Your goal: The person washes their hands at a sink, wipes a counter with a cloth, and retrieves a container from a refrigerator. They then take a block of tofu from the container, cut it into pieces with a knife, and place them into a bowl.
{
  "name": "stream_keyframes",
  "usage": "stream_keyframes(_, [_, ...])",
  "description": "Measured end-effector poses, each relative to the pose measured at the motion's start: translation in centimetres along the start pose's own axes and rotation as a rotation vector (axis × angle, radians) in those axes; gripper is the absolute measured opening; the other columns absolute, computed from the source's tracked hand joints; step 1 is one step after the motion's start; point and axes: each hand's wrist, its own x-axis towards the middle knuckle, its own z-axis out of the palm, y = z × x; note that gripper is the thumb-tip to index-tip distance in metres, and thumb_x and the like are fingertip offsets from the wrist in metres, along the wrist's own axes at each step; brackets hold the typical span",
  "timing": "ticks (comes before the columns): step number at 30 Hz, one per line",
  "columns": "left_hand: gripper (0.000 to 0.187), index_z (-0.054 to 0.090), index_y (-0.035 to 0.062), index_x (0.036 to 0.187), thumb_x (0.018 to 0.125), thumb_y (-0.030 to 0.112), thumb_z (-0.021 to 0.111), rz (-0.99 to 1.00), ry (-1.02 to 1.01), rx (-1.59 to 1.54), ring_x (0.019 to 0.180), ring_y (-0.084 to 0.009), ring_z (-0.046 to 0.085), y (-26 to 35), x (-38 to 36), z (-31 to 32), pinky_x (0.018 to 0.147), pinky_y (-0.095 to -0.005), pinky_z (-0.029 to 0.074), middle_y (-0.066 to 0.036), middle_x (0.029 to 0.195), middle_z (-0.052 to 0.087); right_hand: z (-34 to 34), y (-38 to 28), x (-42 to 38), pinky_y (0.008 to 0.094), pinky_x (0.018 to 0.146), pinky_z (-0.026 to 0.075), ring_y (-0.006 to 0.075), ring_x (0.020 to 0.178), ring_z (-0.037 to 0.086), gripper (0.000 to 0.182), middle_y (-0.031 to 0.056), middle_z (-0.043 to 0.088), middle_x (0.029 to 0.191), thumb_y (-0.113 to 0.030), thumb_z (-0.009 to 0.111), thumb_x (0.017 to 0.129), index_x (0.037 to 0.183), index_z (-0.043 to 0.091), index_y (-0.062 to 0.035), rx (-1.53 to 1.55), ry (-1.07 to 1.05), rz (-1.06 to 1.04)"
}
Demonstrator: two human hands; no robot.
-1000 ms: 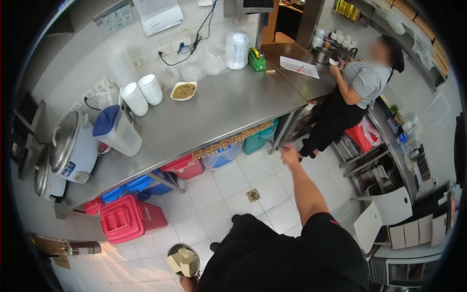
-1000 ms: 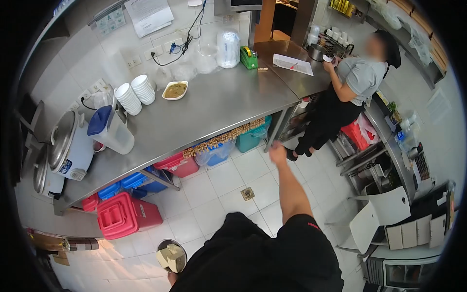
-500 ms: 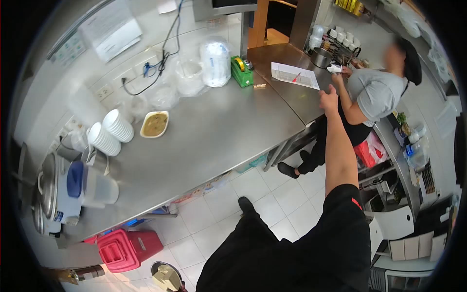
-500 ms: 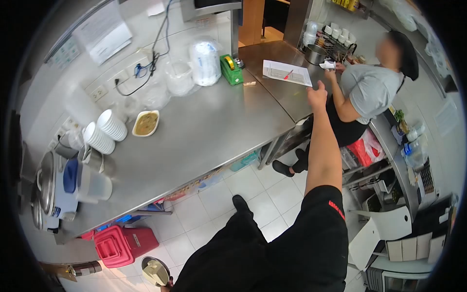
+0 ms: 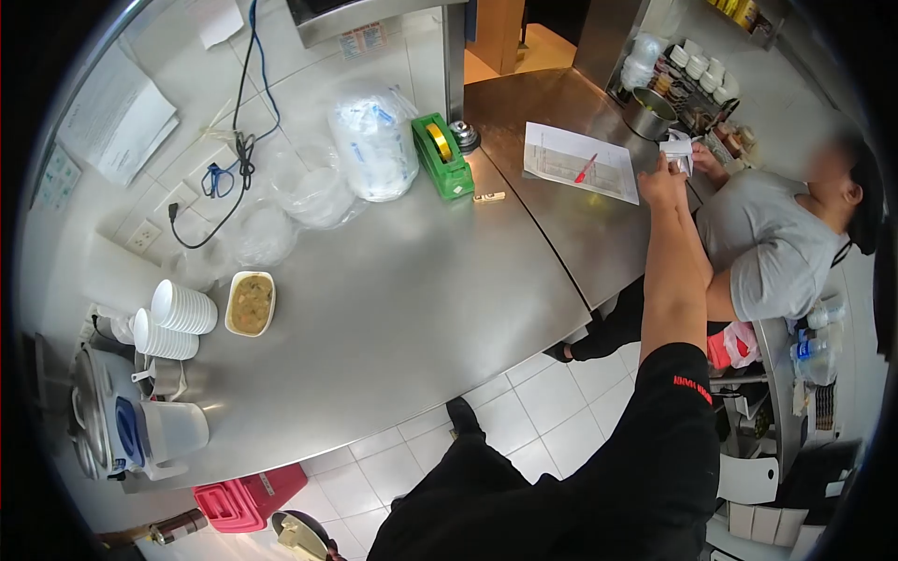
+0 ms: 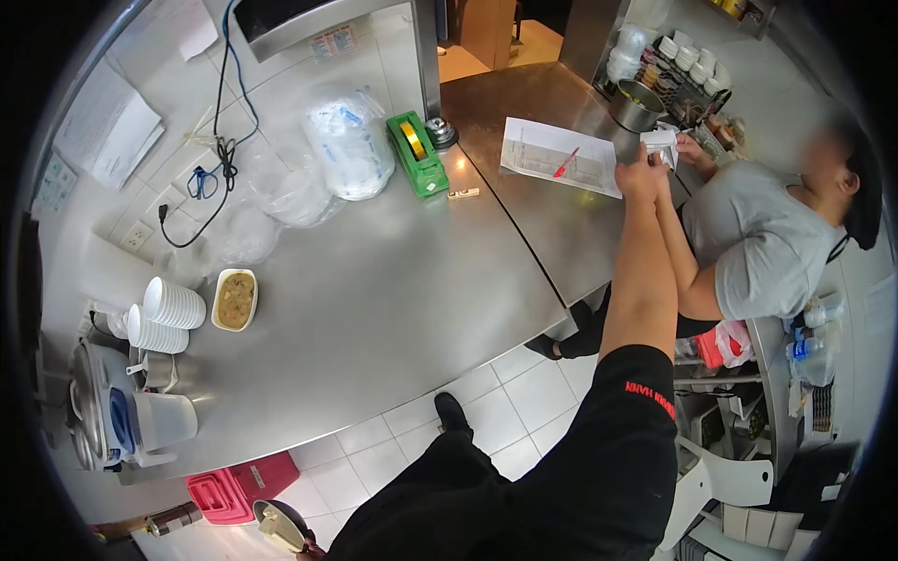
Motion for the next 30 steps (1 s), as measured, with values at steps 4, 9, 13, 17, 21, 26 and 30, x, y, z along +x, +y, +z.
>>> stream_keyframes(4, [0.035,0.057,-0.0061,0.124,0.1,0.019,0.059,-0.036,-0.05,0.104,0.107,-0.0292,0.061,3.7,0.1,-2.0,0.095,-0.0365,0.047,-0.023,0.118,0.065,-6.4,-5.9,-2.7,0.0434,0.106,0.043,0.0556,0.131,0.044,0.075,0.0452,0.012,0.152,-0.032,0.058,0.086,0.155,0.034,-0.0224,0.116,-0.019,0.224])
stream_keyframes(9, [0.033,0.058,-0.0074,0.124,0.102,0.018,0.055,-0.029,-0.06,-0.077,0.111,-0.0309,0.061,5.5,0.9,-2.6,0.098,-0.0381,0.046,-0.024,0.119,0.066,-7.2,-7.6,-3.4,0.0454,0.094,0.053,0.0417,0.112,0.064,0.056,0.0332,0.035,0.151,-0.022,0.052,0.089,0.141,0.048,-0.0011,0.048,0.177,0.132])
stream_keyframes(13, [0.04,0.058,-0.0038,0.129,0.101,0.025,0.058,-0.016,-0.088,-0.065,0.111,-0.0335,0.062,3.1,1.5,-1.7,0.1,-0.039,0.045,-0.024,0.119,0.067,-10.3,-12.6,-10.0,0.0426,0.067,0.059,0.0359,0.082,0.072,0.056,0.0258,0.039,0.153,-0.02,0.059,0.087,0.139,0.051,-0.0018,0.053,0.377,-0.219])
stream_keyframes(17, [0.039,0.058,0.0021,0.13,0.096,0.021,0.061,-0.274,-0.185,-1.316,0.082,-0.0206,0.063,-6.4,6.2,3.0,0.066,-0.0254,0.049,-0.015,0.108,0.068,-16.7,-21.6,-24.1,0.0428,0.061,0.059,0.0315,0.082,0.072,0.064,0.0189,0.035,0.157,-0.015,0.066,0.08,0.14,0.05,-0.0047,0.345,0.317,-0.538])
stream_keyframes(21, [0.035,0.056,0.0023,0.129,0.097,0.017,0.055,-0.484,-0.026,-1.733,0.066,-0.0124,0.065,-7.3,4.4,2.7,0.047,-0.0157,0.047,-0.012,0.096,0.07,-22.3,-28.3,-40.8,0.0427,0.06,0.057,0.0323,0.076,0.07,0.064,0.0223,0.044,0.15,-0.013,0.065,0.079,0.141,0.049,-0.0048,0.619,0.116,-0.742])
stream_keyframes(26, [0.035,0.059,0.0031,0.125,0.1,0.025,0.051,-0.562,-0.053,-1.682,0.061,-0.0096,0.06,-15.0,0.4,-0.6,0.046,-0.0168,0.043,-0.013,0.091,0.07,-28.7,-33.8,-54.5,0.0386,0.062,0.056,0.0292,0.071,0.069,0.055,0.0208,0.06,0.131,-0.01,0.067,0.08,0.135,0.057,-0.009,0.933,-0.168,-0.752])
stream_keyframes(30, [0.031,0.058,0.0028,0.121,0.099,0.025,0.053,-0.449,0.044,-1.725,0.06,-0.0128,0.06,-21.2,-3.5,-2.9,0.047,-0.022,0.042,-0.011,0.088,0.069,-35.7,-39.3,-63.8,0.0358,0.063,0.053,0.0258,0.067,0.065,0.046,0.0159,0.07,0.105,-0.01,0.072,0.078,0.124,0.066,-0.0109,1.23,-0.294,-0.944])
